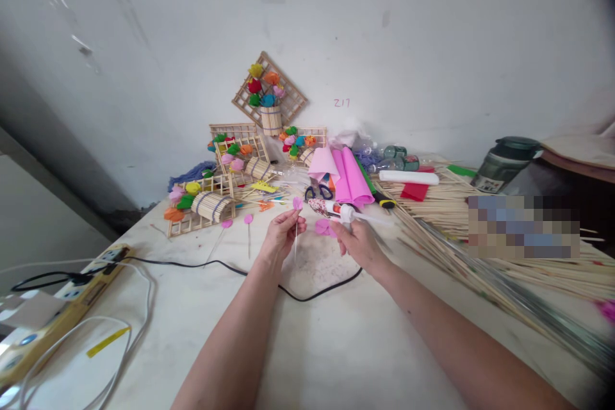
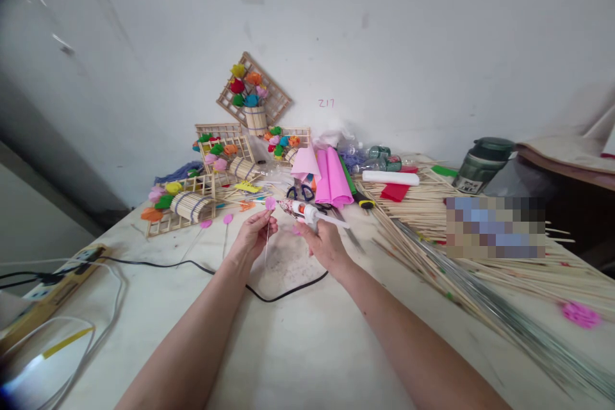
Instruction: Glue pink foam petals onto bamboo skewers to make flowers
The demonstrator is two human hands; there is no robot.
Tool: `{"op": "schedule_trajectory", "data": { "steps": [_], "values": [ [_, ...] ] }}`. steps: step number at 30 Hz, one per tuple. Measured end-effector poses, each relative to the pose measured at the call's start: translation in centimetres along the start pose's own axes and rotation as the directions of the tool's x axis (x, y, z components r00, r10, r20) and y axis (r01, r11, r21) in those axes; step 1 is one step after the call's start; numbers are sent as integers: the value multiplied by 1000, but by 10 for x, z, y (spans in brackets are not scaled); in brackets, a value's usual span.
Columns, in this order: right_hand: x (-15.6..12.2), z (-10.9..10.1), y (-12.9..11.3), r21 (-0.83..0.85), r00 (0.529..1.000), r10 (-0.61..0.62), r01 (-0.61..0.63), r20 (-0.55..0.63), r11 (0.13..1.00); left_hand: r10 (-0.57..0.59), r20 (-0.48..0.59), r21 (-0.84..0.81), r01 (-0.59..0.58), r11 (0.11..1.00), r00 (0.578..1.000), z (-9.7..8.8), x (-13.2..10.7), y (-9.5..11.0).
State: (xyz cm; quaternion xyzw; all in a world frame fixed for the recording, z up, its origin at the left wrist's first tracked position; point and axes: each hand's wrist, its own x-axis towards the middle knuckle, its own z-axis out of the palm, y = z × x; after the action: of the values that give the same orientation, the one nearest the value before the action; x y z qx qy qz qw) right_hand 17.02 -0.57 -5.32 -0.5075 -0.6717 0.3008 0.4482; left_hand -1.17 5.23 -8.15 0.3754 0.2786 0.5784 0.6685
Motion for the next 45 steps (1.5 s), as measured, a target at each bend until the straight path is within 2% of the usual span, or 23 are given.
{"op": "schedule_trajectory", "data": {
  "steps": [10, 25, 28, 32, 36, 38, 41, 45],
  "values": [
    [0, 4, 7, -61, 998, -33, 35, 46, 998, 17, 1, -7, -17, 1000, 1000, 1, 0, 1],
    [0, 2, 6, -86, 1000, -5, 4, -11, 996, 8, -3, -20, -8, 1000, 1000, 3, -1, 3],
    [2, 4, 13, -153, 999, -36, 30, -39, 988, 26, -20, -53, -27, 998, 999, 1, -1, 8],
    [3, 11, 22, -408, 991, -134, 119, -8, 905, 49, -126, -140, -66, 988, 991, -4, -1, 22],
    [-1, 27, 23, -623, 971, -164, 237, 174, 745, 72, -147, -216, -103, 971, 987, -7, -1, 33],
    [-4, 36, 21, -657, 954, -176, 296, 244, 693, 77, -126, -223, -103, 969, 989, -6, -1, 36],
    [-8, 49, 17, -685, 940, -186, 337, 287, 646, 69, -89, -206, -87, 975, 994, -1, -3, 34],
    [-13, 57, 9, -695, 923, -181, 375, 339, 614, 53, -48, -149, -60, 987, 997, 7, -5, 28]
  ]
}}
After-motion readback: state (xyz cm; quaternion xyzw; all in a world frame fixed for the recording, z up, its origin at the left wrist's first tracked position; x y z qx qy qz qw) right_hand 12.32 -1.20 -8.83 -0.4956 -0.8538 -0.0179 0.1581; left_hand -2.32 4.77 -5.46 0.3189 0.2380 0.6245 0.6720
